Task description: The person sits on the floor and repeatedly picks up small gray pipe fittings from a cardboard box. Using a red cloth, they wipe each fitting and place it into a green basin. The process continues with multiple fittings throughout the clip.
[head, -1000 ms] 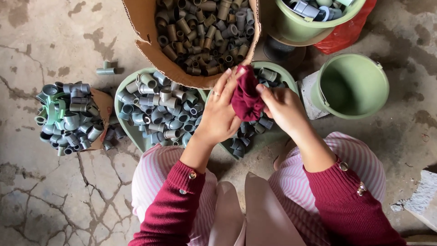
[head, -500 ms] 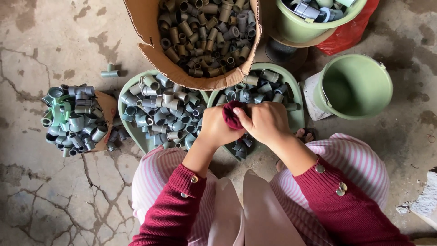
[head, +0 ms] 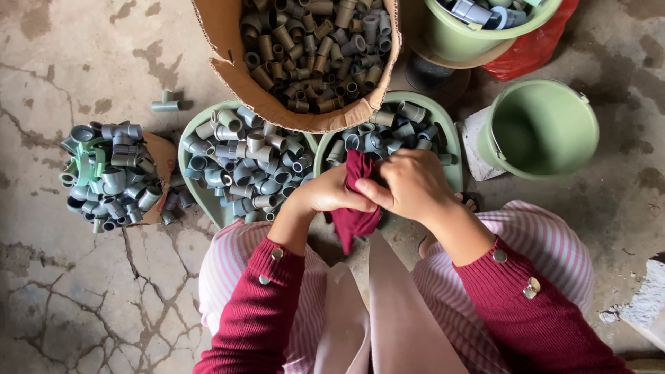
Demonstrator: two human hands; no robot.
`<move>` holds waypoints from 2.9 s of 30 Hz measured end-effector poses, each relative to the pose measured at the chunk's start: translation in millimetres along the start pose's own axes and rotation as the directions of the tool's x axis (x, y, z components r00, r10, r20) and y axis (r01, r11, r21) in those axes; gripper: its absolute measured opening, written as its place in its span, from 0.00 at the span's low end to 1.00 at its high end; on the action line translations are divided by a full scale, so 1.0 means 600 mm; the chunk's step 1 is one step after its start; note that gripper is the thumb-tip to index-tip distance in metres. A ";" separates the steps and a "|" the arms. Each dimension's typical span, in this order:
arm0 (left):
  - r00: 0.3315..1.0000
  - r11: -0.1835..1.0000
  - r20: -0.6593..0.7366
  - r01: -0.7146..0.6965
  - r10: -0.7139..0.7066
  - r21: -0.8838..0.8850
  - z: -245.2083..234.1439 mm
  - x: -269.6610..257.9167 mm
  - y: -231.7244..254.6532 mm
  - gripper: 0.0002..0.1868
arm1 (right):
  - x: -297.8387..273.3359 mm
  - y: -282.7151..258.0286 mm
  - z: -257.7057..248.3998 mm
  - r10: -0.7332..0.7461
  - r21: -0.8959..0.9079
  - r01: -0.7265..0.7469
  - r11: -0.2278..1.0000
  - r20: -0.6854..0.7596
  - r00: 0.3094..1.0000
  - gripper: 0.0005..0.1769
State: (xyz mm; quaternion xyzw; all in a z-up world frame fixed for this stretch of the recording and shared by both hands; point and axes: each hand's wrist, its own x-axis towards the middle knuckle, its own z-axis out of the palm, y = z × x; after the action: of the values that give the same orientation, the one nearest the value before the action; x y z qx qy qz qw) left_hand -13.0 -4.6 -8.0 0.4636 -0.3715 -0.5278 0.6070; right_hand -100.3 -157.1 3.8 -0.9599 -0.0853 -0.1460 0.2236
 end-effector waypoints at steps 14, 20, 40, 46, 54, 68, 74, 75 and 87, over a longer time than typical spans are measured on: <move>0.716 0.300 -0.449 0.337 0.534 0.893 0.029 0.048 -0.045 0.14 | 0.017 -0.011 -0.035 0.563 -0.031 -0.580 0.814 0.290 0.774 0.38; 0.898 0.259 -0.260 0.173 0.354 0.950 0.028 0.044 0.002 0.19 | 0.014 -0.014 -0.055 0.565 -0.004 -0.587 0.809 0.279 0.777 0.36; 0.740 0.998 -0.673 0.058 -0.021 0.033 0.028 0.041 -0.052 0.14 | 0.015 -0.007 -0.066 0.202 0.375 -0.199 0.905 0.032 0.979 0.29; 0.734 0.964 -0.677 0.147 0.043 0.221 0.004 0.040 -0.025 0.17 | 0.012 -0.009 -0.057 0.205 0.257 -0.217 0.942 0.076 0.976 0.29; 0.734 0.983 -0.678 0.153 -0.042 0.105 0.014 0.034 0.006 0.18 | 0.017 -0.002 -0.043 0.052 0.225 -0.045 0.973 -0.027 0.998 0.30; 0.779 0.873 -0.619 -0.229 -0.101 -0.431 0.016 0.044 -0.052 0.11 | 0.015 -0.002 -0.031 -0.082 0.338 0.229 0.913 -0.397 0.914 0.26; 0.822 0.888 -0.568 -0.293 0.044 -0.354 -0.001 0.030 -0.060 0.08 | 0.013 -0.007 -0.051 0.016 0.442 0.165 0.882 -0.378 0.926 0.22; 0.829 0.889 -0.553 -0.312 0.083 -0.335 -0.004 0.028 -0.061 0.08 | 0.014 -0.013 -0.058 0.034 0.466 0.140 0.874 -0.345 0.938 0.20; 0.867 0.990 -0.478 -0.136 0.141 0.046 -0.004 0.007 0.005 0.14 | 0.018 -0.037 -0.110 -0.057 0.419 0.099 0.903 -0.110 0.992 0.22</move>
State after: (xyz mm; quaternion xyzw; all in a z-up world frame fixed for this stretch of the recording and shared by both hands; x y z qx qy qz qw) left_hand -9.2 -8.6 -6.1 0.5554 -0.2447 -0.3496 0.7137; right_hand -111.1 -166.4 72.9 -0.8762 -0.1424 -0.1785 0.4243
